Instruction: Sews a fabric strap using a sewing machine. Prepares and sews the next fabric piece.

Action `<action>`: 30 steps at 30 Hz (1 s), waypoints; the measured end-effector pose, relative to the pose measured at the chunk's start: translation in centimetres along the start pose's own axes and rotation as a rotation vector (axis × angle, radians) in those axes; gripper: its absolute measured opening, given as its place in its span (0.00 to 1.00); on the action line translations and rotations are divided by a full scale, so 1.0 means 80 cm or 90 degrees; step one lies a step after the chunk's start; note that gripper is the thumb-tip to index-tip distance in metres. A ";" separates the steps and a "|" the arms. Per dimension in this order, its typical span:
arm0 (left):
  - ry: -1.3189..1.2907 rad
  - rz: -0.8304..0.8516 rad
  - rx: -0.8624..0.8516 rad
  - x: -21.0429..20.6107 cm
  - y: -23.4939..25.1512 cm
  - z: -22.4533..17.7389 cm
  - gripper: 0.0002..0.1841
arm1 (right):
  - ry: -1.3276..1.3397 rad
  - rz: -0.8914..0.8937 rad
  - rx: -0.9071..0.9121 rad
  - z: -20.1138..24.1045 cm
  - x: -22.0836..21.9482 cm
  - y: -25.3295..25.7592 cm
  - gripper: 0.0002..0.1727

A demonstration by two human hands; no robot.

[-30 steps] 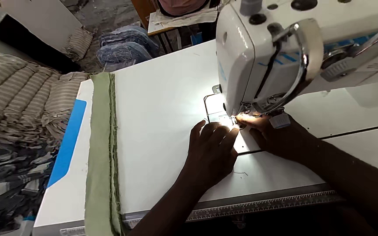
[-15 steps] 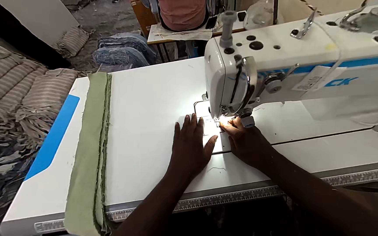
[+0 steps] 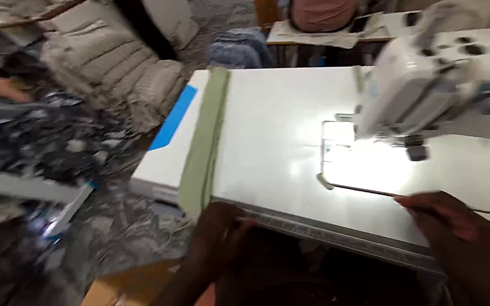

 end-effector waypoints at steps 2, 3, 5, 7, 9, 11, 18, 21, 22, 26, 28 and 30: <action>0.057 -0.027 0.168 0.020 -0.045 0.063 0.29 | 0.013 -0.002 0.002 -0.004 -0.006 -0.002 0.12; 0.065 -0.017 0.229 0.022 -0.060 0.084 0.35 | 0.008 -0.007 -0.010 -0.006 -0.009 0.002 0.13; 0.057 0.018 0.291 0.016 -0.079 0.106 0.32 | -0.015 -0.015 -0.040 -0.006 -0.014 0.008 0.13; 0.060 0.044 0.292 0.010 -0.090 0.106 0.19 | -0.036 -0.006 -0.046 -0.007 -0.017 0.009 0.14; 0.065 0.060 0.285 0.009 -0.097 0.103 0.14 | -0.041 -0.005 -0.033 -0.010 -0.017 0.008 0.13; 0.033 0.079 0.304 0.014 -0.102 0.103 0.12 | -0.041 -0.009 -0.020 -0.011 -0.016 0.007 0.13; -0.118 0.070 0.331 0.033 -0.098 0.113 0.14 | -0.100 -0.011 -0.033 -0.011 -0.015 0.011 0.13; -0.122 0.080 0.335 0.040 -0.090 0.111 0.22 | -0.105 -0.012 -0.022 -0.016 -0.012 0.009 0.12; -0.119 0.085 0.339 0.043 -0.088 0.109 0.23 | -0.104 -0.009 -0.026 -0.015 -0.012 0.009 0.12; -0.070 0.143 0.336 0.089 -0.074 0.090 0.22 | -0.094 0.004 -0.041 -0.014 -0.010 0.009 0.12; 0.001 0.118 0.292 0.137 -0.057 0.074 0.16 | -0.091 0.006 -0.045 -0.016 -0.011 0.010 0.12; 0.055 0.010 0.212 0.182 -0.036 0.052 0.13 | -0.102 0.002 -0.047 -0.019 -0.014 0.009 0.12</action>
Point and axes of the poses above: each hand's wrist, its own y-axis towards the middle knuckle, its own x-axis out of the back of the hand, z = x × y, the point moved 4 cm from there along y, towards the middle knuckle, and after that the axes turned 14 degrees about z, right-handed, at the moved point
